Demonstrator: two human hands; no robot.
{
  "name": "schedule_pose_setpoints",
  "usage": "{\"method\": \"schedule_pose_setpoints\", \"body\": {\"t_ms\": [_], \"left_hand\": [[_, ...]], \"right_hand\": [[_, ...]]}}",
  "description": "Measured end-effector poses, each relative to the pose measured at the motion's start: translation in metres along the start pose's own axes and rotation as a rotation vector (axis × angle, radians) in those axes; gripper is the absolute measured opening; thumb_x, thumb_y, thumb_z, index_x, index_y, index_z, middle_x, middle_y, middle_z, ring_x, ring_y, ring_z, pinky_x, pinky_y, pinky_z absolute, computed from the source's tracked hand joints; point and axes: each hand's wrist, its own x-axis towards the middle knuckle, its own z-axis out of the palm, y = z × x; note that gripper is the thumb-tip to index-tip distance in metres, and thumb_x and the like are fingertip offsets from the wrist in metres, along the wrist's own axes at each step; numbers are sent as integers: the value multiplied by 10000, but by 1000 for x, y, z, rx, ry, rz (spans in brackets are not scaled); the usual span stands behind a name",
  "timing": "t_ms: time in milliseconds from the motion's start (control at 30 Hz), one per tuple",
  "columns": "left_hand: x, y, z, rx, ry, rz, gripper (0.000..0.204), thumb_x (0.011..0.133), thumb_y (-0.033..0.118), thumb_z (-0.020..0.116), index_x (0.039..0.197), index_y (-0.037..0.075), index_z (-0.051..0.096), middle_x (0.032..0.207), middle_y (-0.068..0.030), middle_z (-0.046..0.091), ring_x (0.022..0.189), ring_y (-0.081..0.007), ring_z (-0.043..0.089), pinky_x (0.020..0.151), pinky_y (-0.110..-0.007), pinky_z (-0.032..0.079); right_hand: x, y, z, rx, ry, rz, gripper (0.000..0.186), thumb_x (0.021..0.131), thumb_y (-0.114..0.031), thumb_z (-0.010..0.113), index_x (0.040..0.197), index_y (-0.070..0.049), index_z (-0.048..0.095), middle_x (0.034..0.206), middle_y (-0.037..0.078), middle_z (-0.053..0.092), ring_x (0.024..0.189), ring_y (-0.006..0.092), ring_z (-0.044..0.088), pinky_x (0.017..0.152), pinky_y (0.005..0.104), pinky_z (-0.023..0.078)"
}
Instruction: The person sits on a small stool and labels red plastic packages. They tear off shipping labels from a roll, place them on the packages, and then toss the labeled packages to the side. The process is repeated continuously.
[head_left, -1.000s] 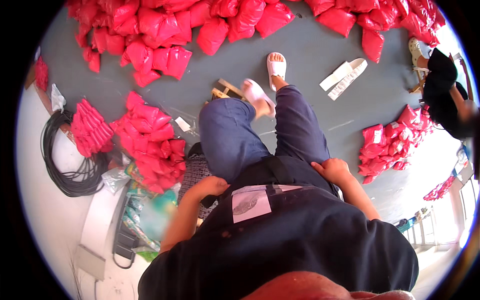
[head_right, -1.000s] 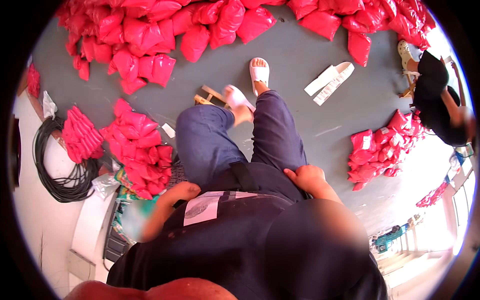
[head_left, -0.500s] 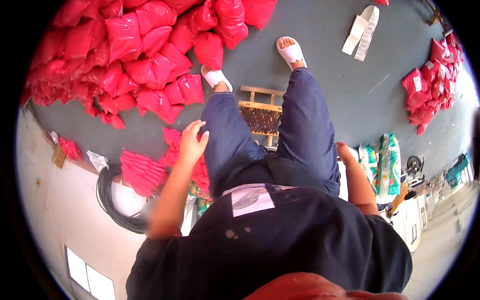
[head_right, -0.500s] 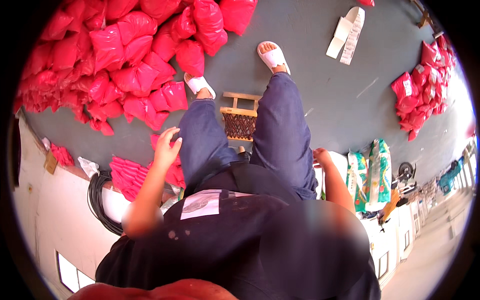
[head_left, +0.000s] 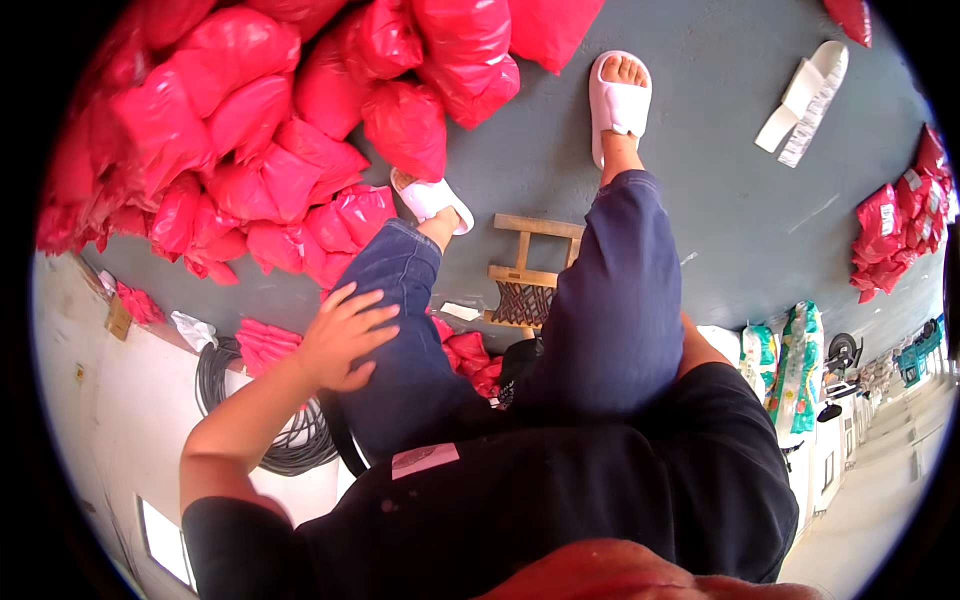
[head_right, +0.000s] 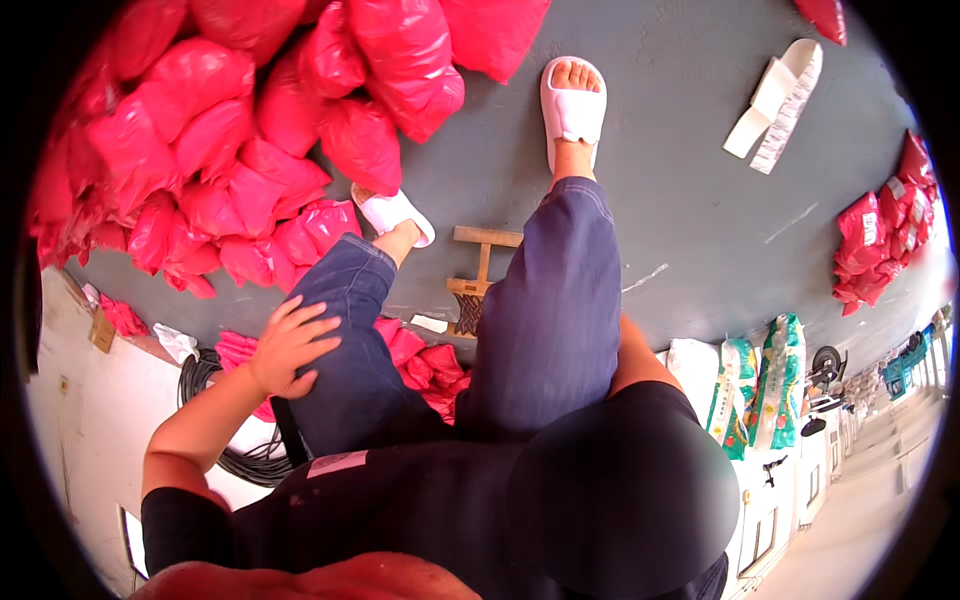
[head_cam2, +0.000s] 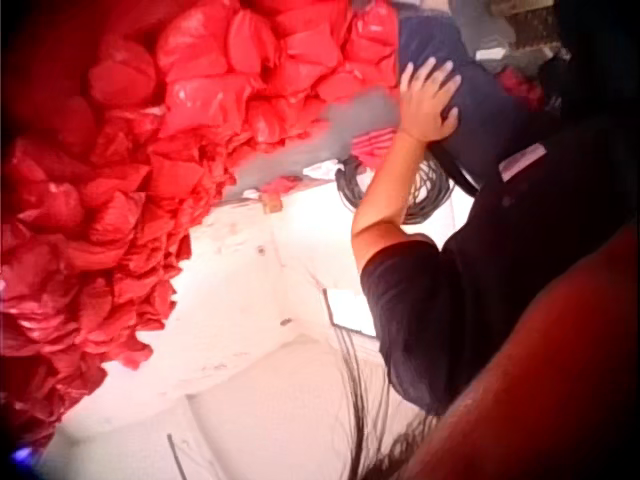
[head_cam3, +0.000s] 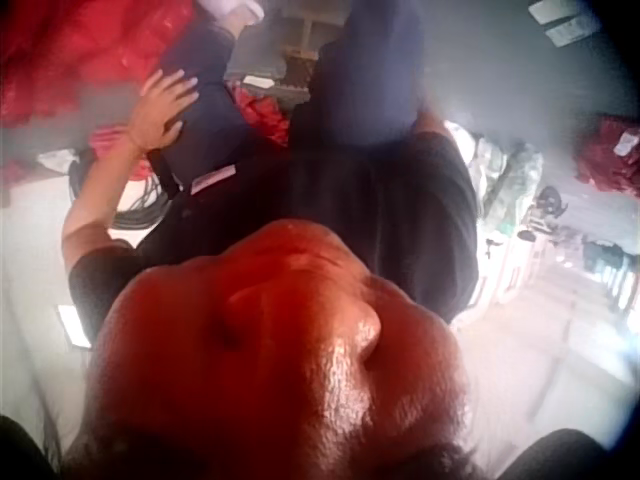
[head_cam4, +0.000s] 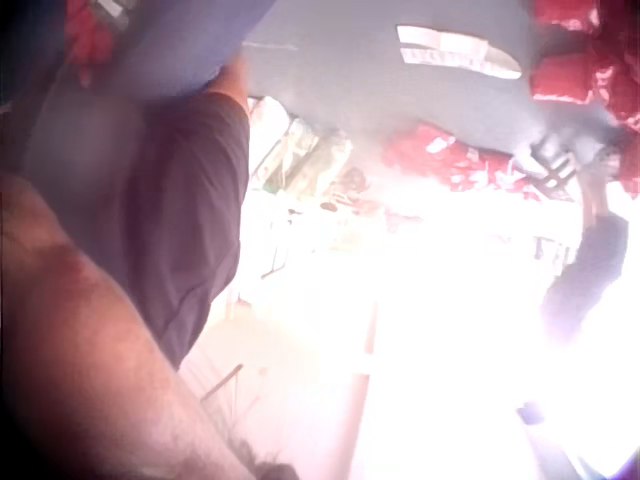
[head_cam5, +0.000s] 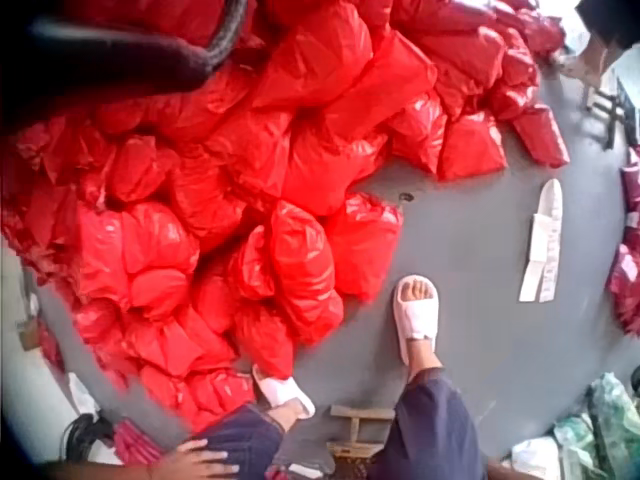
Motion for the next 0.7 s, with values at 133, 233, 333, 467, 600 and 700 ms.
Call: {"method": "schedule_pose_setpoints", "body": {"t_ms": [133,233,333,467,600,700], "left_hand": [[11,-14,-9,13,1,5,411,652,308,498,989,109,621,1145,-81,561,1096,-315,482,967,-519,251],[12,-18,-11,12,3,3,399,653,304,498,977,110,627,1126,-75,572,1075,-314,496,961,-522,255],[16,-12,-6,10,60,-30,442,572,255,543,983,117,626,1129,-58,568,1084,-294,486,972,-506,250],[26,-26,-23,48,175,-7,376,602,238,525,939,106,627,1079,-61,588,1039,-299,513,956,-514,263],[11,-31,-8,89,306,-100,345,655,233,489,934,82,625,1053,-90,594,1031,-338,502,949,-534,258],[-16,-31,14,199,415,-164,306,748,263,463,939,79,616,1052,-86,590,1044,-332,489,962,-537,237]], "right_hand": [[13,16,33,-122,172,16,255,851,-151,392,1040,-7,484,1070,174,555,1011,293,526,893,386,394],[13,16,25,-112,162,-10,219,831,-126,413,1000,-7,485,1057,179,551,1006,325,517,897,393,386],[15,13,28,-85,250,-75,123,786,-127,453,877,-46,470,894,136,532,868,281,526,771,391,418],[13,24,37,-252,322,-60,201,829,-156,437,971,-34,510,939,112,575,847,234,558,778,365,430],[24,18,33,-211,262,-102,232,838,-187,441,992,-31,518,951,111,579,851,221,556,772,356,430],[22,16,35,-203,162,-128,257,845,-211,444,1008,-29,523,960,109,582,854,211,554,768,348,429]]}}
